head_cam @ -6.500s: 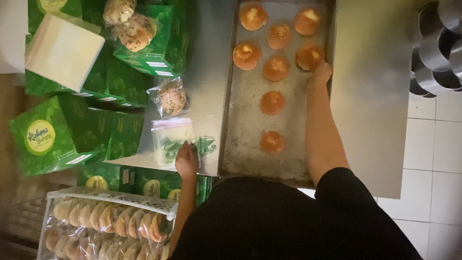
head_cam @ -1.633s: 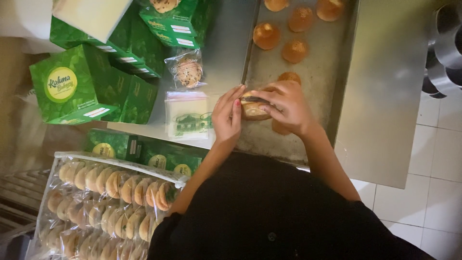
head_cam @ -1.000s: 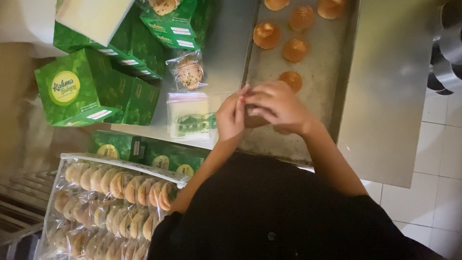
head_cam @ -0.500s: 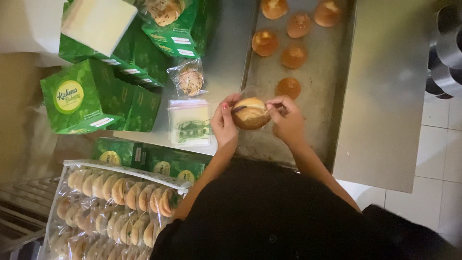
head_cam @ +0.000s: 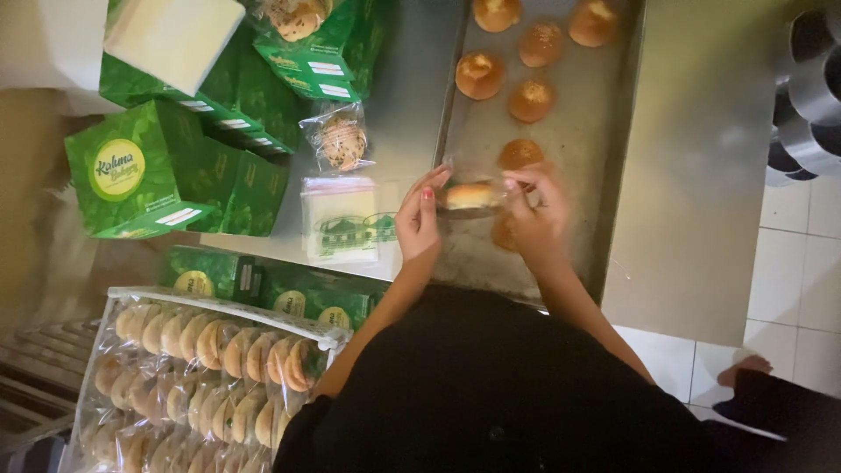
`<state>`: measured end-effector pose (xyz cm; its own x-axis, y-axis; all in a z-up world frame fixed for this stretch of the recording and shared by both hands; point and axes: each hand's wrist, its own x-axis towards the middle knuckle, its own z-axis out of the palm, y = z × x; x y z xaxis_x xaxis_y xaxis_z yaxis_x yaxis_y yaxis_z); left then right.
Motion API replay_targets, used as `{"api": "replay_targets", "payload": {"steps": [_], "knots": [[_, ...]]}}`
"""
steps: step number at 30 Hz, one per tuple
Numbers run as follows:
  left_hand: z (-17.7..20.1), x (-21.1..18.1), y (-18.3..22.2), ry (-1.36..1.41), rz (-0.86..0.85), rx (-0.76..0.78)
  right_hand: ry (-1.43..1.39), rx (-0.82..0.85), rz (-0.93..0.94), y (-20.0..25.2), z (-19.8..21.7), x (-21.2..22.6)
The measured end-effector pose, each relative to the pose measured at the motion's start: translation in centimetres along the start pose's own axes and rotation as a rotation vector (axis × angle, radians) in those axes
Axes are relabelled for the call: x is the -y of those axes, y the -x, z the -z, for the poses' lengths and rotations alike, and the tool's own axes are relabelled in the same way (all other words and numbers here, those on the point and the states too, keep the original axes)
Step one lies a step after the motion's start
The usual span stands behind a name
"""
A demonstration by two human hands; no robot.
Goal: The person bags small baked buns from a metal tray into individual clear plastic bags and then places the bagged buns into a large plastic crate already filled with similar items.
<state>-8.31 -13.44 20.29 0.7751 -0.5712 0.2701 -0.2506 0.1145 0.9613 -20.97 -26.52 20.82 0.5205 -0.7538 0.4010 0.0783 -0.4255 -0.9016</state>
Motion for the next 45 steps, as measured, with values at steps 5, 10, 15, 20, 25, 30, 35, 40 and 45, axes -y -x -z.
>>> {"api": "replay_targets", "payload": {"steps": [5, 10, 15, 20, 25, 30, 35, 40, 45], "knots": [[0.0, -0.3, 0.3, 0.019, 0.008, -0.053, -0.041, 0.035, -0.138, -0.4, 0.4, -0.7], [1.2, 0.7, -0.2, -0.128, -0.282, -0.087, -0.010, -0.065, -0.236, 0.2, 0.5, -2.5], [2.3, 1.6, -0.5, -0.364, -0.405, -0.046, -0.282, 0.022, -0.236, 0.0, 1.2, -1.8], [1.8, 3.1, -0.2, -0.293, -0.293, -0.024, -0.314, 0.026, -0.348, 0.3, 1.8, -2.0], [0.8, -1.1, -0.4, -0.178, -0.119, 0.002, -0.491, 0.248, -0.291, 0.9, 2.0, -1.8], [0.1, -1.1, -0.4, -0.411, -0.166, 0.036, 0.237, -0.086, 0.240, 1.2, 3.0, 2.0], [-0.6, 2.1, 0.9, -0.536, -0.234, 0.108, 0.231, 0.094, 0.318, 1.0, 0.5, 0.2], [-0.8, 0.5, 1.4, -0.599, -0.280, 0.113, 0.357, 0.038, 0.351, 0.7, -0.6, 3.2], [-0.2, 0.8, 1.2, -0.598, -0.338, 0.238, 0.392, 0.039, 0.336, 0.5, -0.6, 3.1]]}}
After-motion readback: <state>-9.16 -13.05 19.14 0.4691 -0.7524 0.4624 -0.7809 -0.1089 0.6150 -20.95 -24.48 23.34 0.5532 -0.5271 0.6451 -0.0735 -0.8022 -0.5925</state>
